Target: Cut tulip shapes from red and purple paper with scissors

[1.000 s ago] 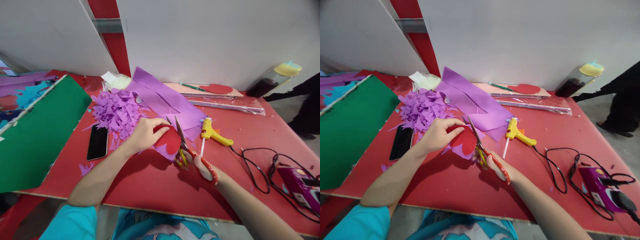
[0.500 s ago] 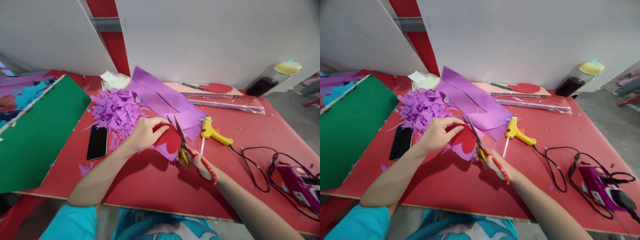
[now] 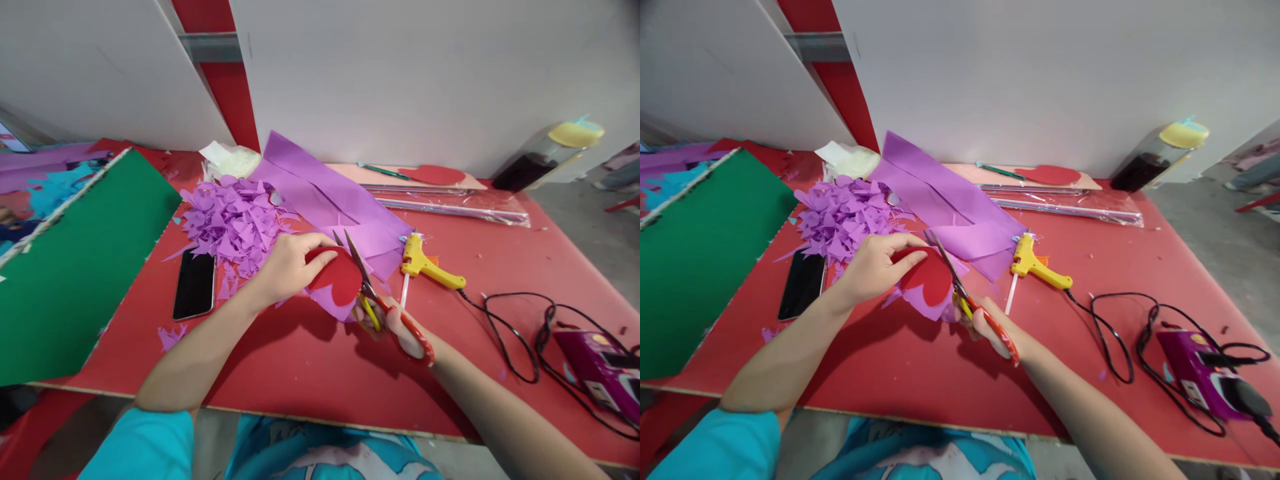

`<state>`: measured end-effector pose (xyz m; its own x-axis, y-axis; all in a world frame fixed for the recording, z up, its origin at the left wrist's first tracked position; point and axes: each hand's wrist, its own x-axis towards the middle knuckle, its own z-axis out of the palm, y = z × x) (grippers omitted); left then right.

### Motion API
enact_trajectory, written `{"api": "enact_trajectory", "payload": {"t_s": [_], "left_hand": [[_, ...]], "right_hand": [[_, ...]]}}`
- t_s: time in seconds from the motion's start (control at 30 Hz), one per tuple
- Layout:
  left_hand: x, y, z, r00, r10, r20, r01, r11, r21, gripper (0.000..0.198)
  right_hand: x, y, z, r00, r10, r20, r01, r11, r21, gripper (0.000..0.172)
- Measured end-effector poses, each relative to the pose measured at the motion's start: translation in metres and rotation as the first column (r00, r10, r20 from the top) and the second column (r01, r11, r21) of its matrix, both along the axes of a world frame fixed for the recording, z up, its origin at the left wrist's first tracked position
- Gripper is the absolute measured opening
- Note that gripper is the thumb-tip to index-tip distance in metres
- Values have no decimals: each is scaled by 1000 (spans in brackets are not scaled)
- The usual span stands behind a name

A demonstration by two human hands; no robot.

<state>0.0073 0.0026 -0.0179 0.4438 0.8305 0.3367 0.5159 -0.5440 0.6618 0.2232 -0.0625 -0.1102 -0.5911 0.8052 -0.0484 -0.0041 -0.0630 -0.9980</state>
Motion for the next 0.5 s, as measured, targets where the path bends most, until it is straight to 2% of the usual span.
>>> {"api": "enact_trajectory", "payload": {"t_s": [0.27,0.4,0.5], "left_hand": [[0,1,0,1000,-7,5,7,1000,-16,9],[0,0,-1,998,37,44,-33,996,-78,5],[0,-2,-2,996,76,53,-67,986,-150,14]], "right_hand": [[0,0,0,1000,5,0,-5,1000,17,64],[0,1,0,1000,10,-1,-10,1000,25,61],[1,1,0,1000,12,-11,-12,1000,22,59]]}}
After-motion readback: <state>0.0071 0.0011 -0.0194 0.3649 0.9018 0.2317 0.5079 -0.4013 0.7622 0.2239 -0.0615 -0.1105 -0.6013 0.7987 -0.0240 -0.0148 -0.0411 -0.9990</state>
